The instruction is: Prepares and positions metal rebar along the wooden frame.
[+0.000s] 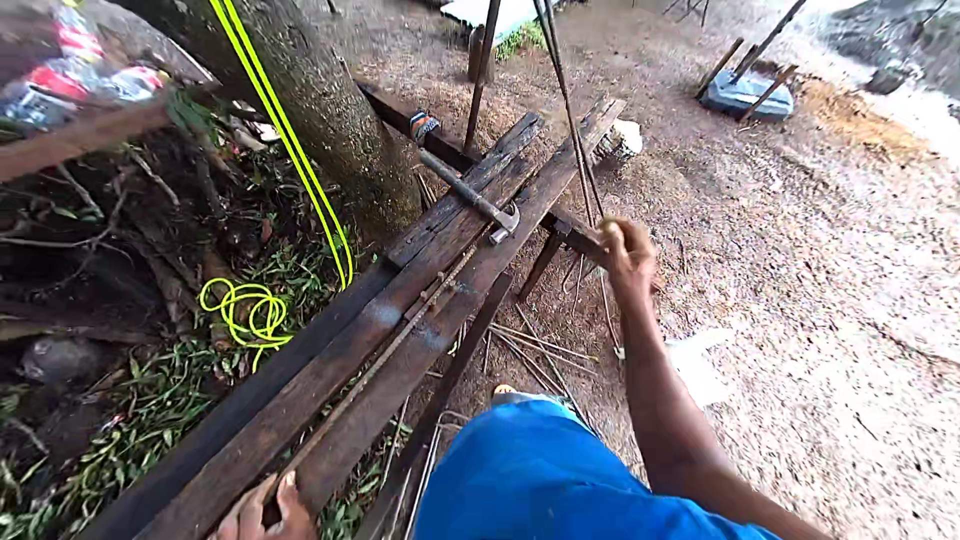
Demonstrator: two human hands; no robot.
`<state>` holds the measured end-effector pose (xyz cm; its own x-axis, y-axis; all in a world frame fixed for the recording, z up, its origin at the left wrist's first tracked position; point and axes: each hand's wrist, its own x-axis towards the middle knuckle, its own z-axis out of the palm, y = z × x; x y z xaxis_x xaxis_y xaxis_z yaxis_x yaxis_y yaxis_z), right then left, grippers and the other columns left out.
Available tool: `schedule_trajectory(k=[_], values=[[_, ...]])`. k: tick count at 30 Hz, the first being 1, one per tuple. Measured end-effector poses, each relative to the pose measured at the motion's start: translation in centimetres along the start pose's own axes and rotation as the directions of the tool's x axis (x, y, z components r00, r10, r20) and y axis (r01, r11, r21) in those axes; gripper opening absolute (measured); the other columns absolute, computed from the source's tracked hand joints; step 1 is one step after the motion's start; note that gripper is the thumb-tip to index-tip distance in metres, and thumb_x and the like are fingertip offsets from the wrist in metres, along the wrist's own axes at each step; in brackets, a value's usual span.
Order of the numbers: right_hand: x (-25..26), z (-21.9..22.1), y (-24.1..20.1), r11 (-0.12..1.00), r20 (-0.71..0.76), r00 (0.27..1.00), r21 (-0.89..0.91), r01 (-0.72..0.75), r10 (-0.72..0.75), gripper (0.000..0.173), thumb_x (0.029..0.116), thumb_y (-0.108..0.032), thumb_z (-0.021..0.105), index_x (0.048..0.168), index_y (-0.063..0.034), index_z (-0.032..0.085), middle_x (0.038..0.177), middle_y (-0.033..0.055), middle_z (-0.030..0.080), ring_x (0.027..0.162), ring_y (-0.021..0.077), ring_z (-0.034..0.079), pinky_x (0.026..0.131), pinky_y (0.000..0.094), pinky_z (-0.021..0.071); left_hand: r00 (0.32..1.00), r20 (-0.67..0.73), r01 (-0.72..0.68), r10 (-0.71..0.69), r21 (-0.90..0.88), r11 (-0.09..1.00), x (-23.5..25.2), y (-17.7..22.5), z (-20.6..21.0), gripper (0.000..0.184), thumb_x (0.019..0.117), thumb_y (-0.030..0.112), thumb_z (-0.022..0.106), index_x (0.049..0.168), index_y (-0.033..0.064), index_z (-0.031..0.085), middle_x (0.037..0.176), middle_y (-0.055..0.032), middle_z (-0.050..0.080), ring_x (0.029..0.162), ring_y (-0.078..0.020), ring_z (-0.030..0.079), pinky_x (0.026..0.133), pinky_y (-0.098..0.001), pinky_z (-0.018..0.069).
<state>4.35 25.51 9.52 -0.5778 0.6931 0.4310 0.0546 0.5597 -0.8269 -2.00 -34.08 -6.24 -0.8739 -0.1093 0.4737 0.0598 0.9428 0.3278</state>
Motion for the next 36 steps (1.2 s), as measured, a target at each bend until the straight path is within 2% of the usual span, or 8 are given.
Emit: schedule_trajectory(k=[5, 7, 10, 12, 14, 18, 31, 36], values=[[3.4, -2.7, -3.2, 0.942, -0.210, 0.920, -0.019, 0.335, -0.332, 0.037, 0.1096, -0.023, 0.048, 0.130, 0.0072, 0.055, 0.113, 0.0125, 0.066, 0.091, 0.0148, 0.068, 0.080, 0.0335, 0.0598, 0.999, -0.001, 0.034, -0.034, -0.011, 0.999, -0.5, 0.1, -0.6, 0.040, 0.0999, 0.047, 0.061, 0.110, 0.0123, 0.078, 0.114, -0.0132, 0.074, 0.113, -0.0340, 0.066, 0.109, -0.0548, 0.0391], [3.2, -2.5, -4.3, 0.929, -0.236, 0.899, -0.061, 0.364, -0.368, 0.040, 0.1107, -0.025, 0.045, 0.136, 0.0061, 0.050, 0.119, 0.0127, 0.063, 0.095, 0.0146, 0.068, 0.081, 0.0326, 0.0602, 0.999, 0.021, 0.038, -0.038, -0.006, 0.999, -0.7, -0.4, -0.9, 0.039, 0.0999, 0.046, 0.061, 0.111, 0.0124, 0.077, 0.115, -0.0135, 0.074, 0.113, -0.0342, 0.066, 0.108, -0.0548, 0.0391], [3.3, -1.3, -3.7, 0.972, -0.208, 0.950, -0.038, 0.231, -0.234, 0.048, 0.1108, -0.031, 0.044, 0.150, -0.0039, 0.040, 0.132, 0.0104, 0.058, 0.101, 0.0117, 0.065, 0.083, 0.0301, 0.0579, 0.999, 0.041, 0.035, -0.033, -0.031, 0.999, -0.8, -0.9, -0.2, 0.038, 0.1010, 0.046, 0.061, 0.113, 0.0130, 0.076, 0.118, -0.0134, 0.072, 0.117, -0.0323, 0.064, 0.110, -0.0508, 0.0400], [4.0, 0.0, -1.9, 0.989, -0.197, 0.979, 0.121, 0.080, -0.055, 0.051, 0.1099, -0.037, 0.045, 0.153, -0.0113, 0.036, 0.138, 0.0081, 0.057, 0.102, 0.0146, 0.068, 0.081, 0.0329, 0.0601, 0.999, 0.025, 0.032, -0.031, -0.035, 0.999, -0.8, -0.7, 0.1, 0.036, 0.1004, 0.046, 0.062, 0.110, 0.0150, 0.078, 0.116, -0.0095, 0.073, 0.116, -0.0270, 0.065, 0.108, -0.0454, 0.0405], [4.6, 1.2, -0.6, 0.966, -0.180, 0.982, 0.257, -0.009, 0.057, 0.054, 0.1091, -0.041, 0.047, 0.154, -0.0122, 0.035, 0.136, 0.0086, 0.058, 0.101, 0.0175, 0.069, 0.082, 0.0356, 0.0614, 0.999, 0.021, 0.032, -0.032, -0.017, 0.999, -0.9, -0.8, 0.2, 0.037, 0.1001, 0.048, 0.062, 0.111, 0.0158, 0.077, 0.116, -0.0093, 0.073, 0.116, -0.0280, 0.064, 0.108, -0.0475, 0.0402], [4.5, 3.5, 0.3, 0.956, -0.181, 0.982, 0.292, 0.008, 0.047, 0.055, 0.1085, -0.032, 0.049, 0.151, -0.0012, 0.034, 0.128, 0.0139, 0.057, 0.093, 0.0194, 0.069, 0.077, 0.0360, 0.0623, 0.999, -0.008, 0.041, -0.041, -0.013, 0.999, -1.2, -0.9, 0.0, 0.040, 0.0997, 0.049, 0.062, 0.111, 0.0142, 0.077, 0.114, -0.0138, 0.074, 0.114, -0.0339, 0.066, 0.110, -0.0539, 0.0378], [1.2, 5.5, 2.7, 0.967, -0.112, 0.990, 0.248, -0.059, 0.089, 0.051, 0.1081, -0.028, 0.051, 0.149, -0.0010, 0.037, 0.129, 0.0130, 0.056, 0.088, 0.0177, 0.069, 0.074, 0.0336, 0.0624, 1.000, -0.007, 0.027, -0.027, 0.017, 0.999, -1.2, -0.9, -0.5, 0.038, 0.1005, 0.046, 0.062, 0.112, 0.0139, 0.077, 0.113, -0.0128, 0.074, 0.114, -0.0323, 0.065, 0.110, -0.0494, 0.0372], [0.5, 5.9, 3.6, 0.964, -0.083, 0.990, 0.250, -0.086, 0.110, 0.050, 0.1080, -0.027, 0.053, 0.147, -0.0008, 0.038, 0.121, 0.0109, 0.059, 0.083, 0.0155, 0.069, 0.072, 0.0319, 0.0621, 0.999, 0.005, 0.035, -0.035, 0.014, 0.999, -1.1, -0.7, -0.6, 0.037, 0.1006, 0.045, 0.062, 0.111, 0.0127, 0.077, 0.112, -0.0133, 0.074, 0.113, -0.0317, 0.065, 0.110, -0.0496, 0.0369]])
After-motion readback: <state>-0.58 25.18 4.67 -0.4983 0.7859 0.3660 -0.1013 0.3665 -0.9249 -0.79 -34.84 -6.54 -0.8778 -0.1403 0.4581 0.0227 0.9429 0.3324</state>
